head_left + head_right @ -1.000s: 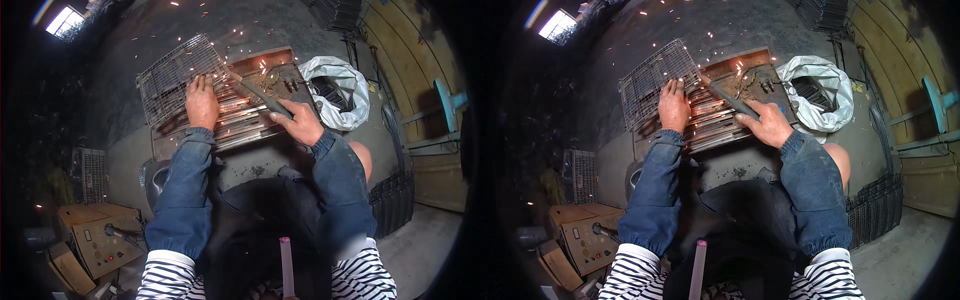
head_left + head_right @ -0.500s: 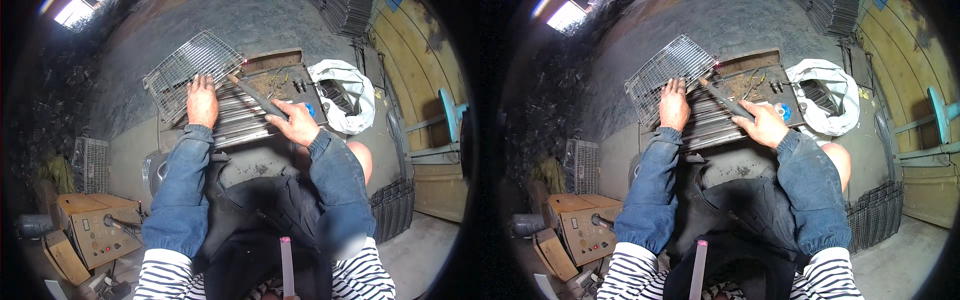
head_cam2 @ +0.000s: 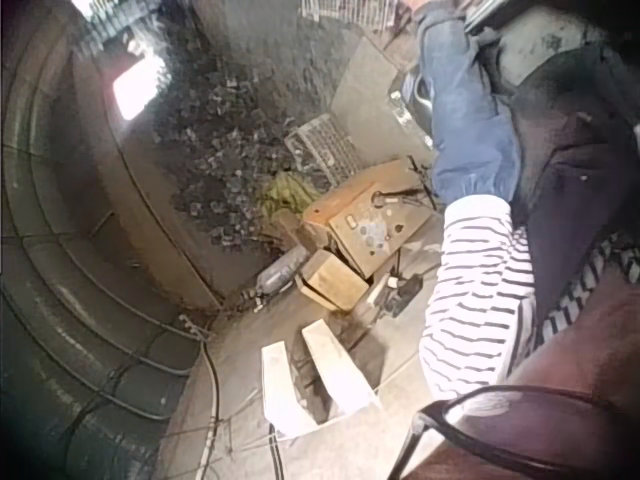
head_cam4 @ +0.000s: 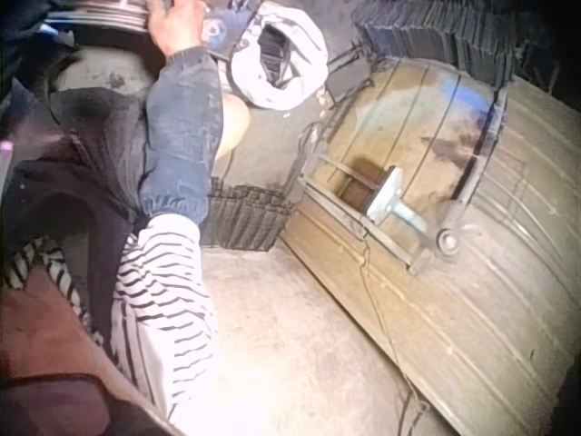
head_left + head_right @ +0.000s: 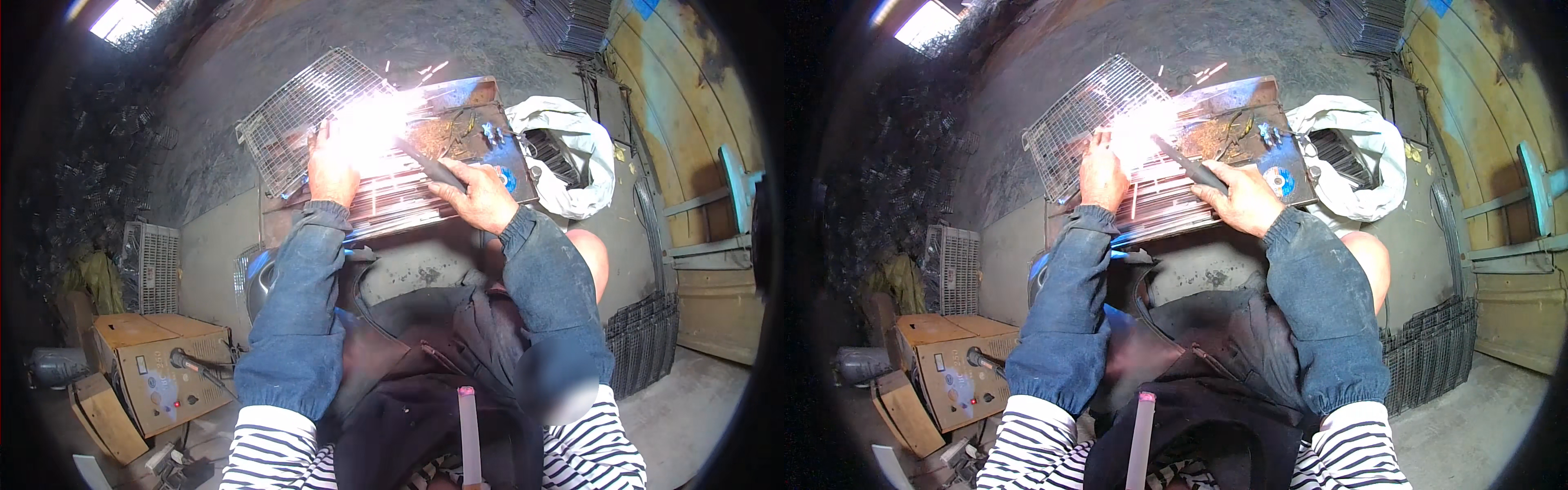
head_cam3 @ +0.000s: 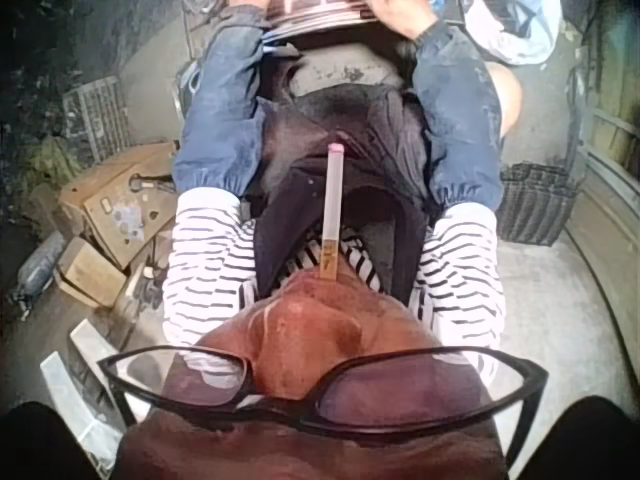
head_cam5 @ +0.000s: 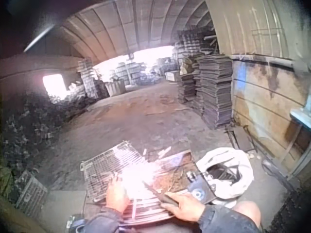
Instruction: Assemble metal grates by welding individual rods onto a wire frame using a welding torch.
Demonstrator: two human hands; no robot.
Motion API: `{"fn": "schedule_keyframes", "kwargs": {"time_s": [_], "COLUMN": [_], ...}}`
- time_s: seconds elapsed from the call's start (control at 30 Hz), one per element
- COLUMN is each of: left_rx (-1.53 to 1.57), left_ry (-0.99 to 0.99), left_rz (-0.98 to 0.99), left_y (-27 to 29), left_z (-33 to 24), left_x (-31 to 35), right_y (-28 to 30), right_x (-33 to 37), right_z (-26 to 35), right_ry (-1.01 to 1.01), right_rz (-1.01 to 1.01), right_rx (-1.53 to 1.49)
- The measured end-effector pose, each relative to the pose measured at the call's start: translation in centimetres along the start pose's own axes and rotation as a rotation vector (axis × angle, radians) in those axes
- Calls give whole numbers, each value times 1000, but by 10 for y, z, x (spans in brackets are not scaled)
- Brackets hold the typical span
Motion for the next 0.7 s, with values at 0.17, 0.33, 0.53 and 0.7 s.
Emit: {"fn": "schedule_keyframes", "kwargs": {"time_s": [0.17, 0.33, 0.53, 0.7], "left_rx": [16, -49, 123, -150], "left_ry": [5, 22, 111, 138], "left_rz": [36, 113, 20, 136], "left_y": [-6, -7, 32, 15], "left_z": [5, 0, 16, 30], "left_x": [0, -4, 10, 42], "right_y": [0, 1, 5, -18], "right_x": [1, 2, 12, 11], "right_z": [5, 2, 12, 23], "right_ry": [38, 30, 94, 139], "right_rz": [11, -25, -34, 29], "right_rx": [-33, -5, 38, -6]}}
Point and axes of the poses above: each hand's wrist, its own x-axis away from the middle knuckle, its own y-axis out of the back of the hand, z = x × y, the point moved 9 cm from there along -x, towards the middle knuckle, and after that the axes turned 11 degrees about -y, right-handed, at the moved point
